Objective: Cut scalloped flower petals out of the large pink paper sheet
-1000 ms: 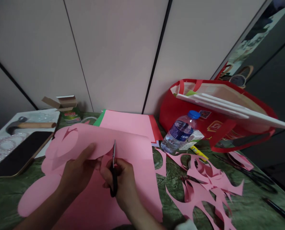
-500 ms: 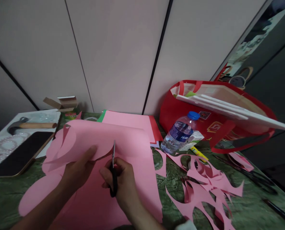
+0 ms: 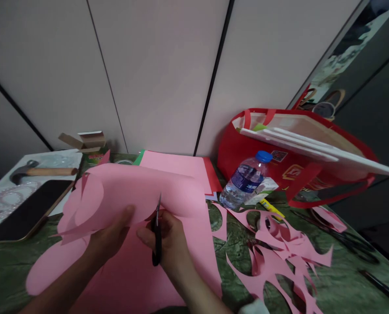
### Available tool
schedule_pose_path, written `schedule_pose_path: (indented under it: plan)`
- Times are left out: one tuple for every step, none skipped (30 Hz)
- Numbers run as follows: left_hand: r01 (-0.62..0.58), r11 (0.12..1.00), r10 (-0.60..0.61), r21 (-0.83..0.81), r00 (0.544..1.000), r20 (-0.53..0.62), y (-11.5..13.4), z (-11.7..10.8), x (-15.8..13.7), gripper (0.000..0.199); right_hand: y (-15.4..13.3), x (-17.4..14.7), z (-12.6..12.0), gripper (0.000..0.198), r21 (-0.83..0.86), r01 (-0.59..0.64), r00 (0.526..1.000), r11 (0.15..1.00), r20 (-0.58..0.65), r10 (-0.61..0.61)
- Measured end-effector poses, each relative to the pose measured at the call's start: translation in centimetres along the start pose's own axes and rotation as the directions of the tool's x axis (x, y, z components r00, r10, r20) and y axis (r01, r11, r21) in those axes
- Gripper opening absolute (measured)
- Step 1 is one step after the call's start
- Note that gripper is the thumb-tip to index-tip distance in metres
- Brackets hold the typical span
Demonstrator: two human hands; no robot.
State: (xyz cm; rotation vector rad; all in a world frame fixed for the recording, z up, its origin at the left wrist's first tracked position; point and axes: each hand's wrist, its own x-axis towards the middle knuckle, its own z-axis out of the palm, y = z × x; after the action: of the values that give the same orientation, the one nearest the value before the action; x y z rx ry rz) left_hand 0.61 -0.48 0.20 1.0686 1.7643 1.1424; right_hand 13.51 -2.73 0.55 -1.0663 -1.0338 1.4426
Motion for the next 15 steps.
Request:
schedule_pose_path:
  plan:
    - [0.048, 0.999, -0.049, -0.003, 0.999, -0.006, 0.0, 0.0, -0.1, 0.045, 0.0, 0.0, 0.0, 0.023, -0.002, 0.002, 1.000, 1.000, 0.002, -0.002]
    - [0.099, 0.995, -0.099, -0.009, 0.995, -0.001, 0.1, 0.0, -0.2, 0.046, 0.0, 0.0, 0.0, 0.023, 0.001, 0.003, 1.000, 1.000, 0.008, -0.003]
    - [0.133, 0.991, -0.133, -0.019, 0.991, 0.008, 0.2, -0.1, -0.2, 0.048, 0.0, 0.0, 0.0, 0.023, 0.009, 0.003, 1.000, 1.000, 0.015, -0.003]
    - [0.136, 0.990, -0.135, -0.027, 0.991, 0.015, 0.3, -0.1, -0.3, 0.049, 0.0, 0.0, 0.0, 0.023, 0.020, 0.002, 1.000, 1.000, 0.023, -0.002]
    - [0.118, 0.992, -0.117, -0.036, 0.993, 0.015, 0.4, -0.1, -0.3, 0.050, 0.0, 0.0, 0.1, 0.023, 0.032, 0.002, 1.000, 1.000, 0.028, -0.003]
    - [0.089, 0.995, -0.089, -0.045, 0.996, 0.009, 0.4, -0.1, -0.4, 0.051, 0.0, -0.1, 0.1, 0.023, 0.043, 0.003, 1.000, 0.999, 0.030, -0.005]
    - [0.064, 0.997, -0.064, -0.050, 0.998, 0.004, 0.3, -0.1, -0.3, 0.051, 0.0, -0.1, 0.1, 0.023, 0.052, 0.004, 0.999, 0.999, 0.032, -0.005]
    - [0.050, 0.998, -0.050, -0.047, 0.999, -0.001, 0.2, -0.2, -0.3, 0.051, 0.0, -0.1, 0.1, 0.023, 0.057, 0.005, 0.999, 0.998, 0.032, -0.007]
    - [0.045, 0.998, -0.045, -0.035, 0.999, 0.002, 0.0, -0.2, -0.2, 0.051, -0.1, -0.1, 0.1, 0.024, 0.058, 0.006, 0.999, 0.998, 0.033, -0.008]
    - [0.041, 0.999, -0.040, -0.020, 0.999, 0.003, -0.2, -0.2, -0.1, 0.051, -0.1, -0.1, 0.1, 0.024, 0.057, 0.006, 0.999, 0.998, 0.033, -0.008]
    - [0.031, 0.999, -0.031, -0.010, 1.000, 0.004, -0.5, -0.3, 0.0, 0.051, -0.1, -0.2, 0.1, 0.024, 0.056, 0.006, 0.999, 0.998, 0.033, -0.008]
    - [0.020, 1.000, -0.019, -0.007, 1.000, 0.012, -0.7, -0.3, 0.1, 0.052, -0.1, -0.2, 0.1, 0.025, 0.054, 0.006, 0.999, 0.999, 0.036, -0.008]
    - [0.013, 1.000, -0.013, -0.013, 1.000, 0.015, -0.9, -0.3, 0.2, 0.052, -0.1, -0.2, 0.1, 0.025, 0.053, 0.009, 0.999, 0.999, 0.038, -0.011]
    - [0.014, 1.000, -0.014, -0.022, 1.000, 0.010, -1.2, -0.3, 0.2, 0.053, 0.0, -0.2, 0.1, 0.025, 0.054, 0.013, 0.999, 0.998, 0.041, -0.015]
    - [0.023, 0.999, -0.023, -0.034, 1.000, 0.003, -1.4, -0.2, 0.3, 0.053, 0.0, -0.2, 0.0, 0.025, 0.057, 0.017, 0.999, 0.998, 0.049, -0.020]
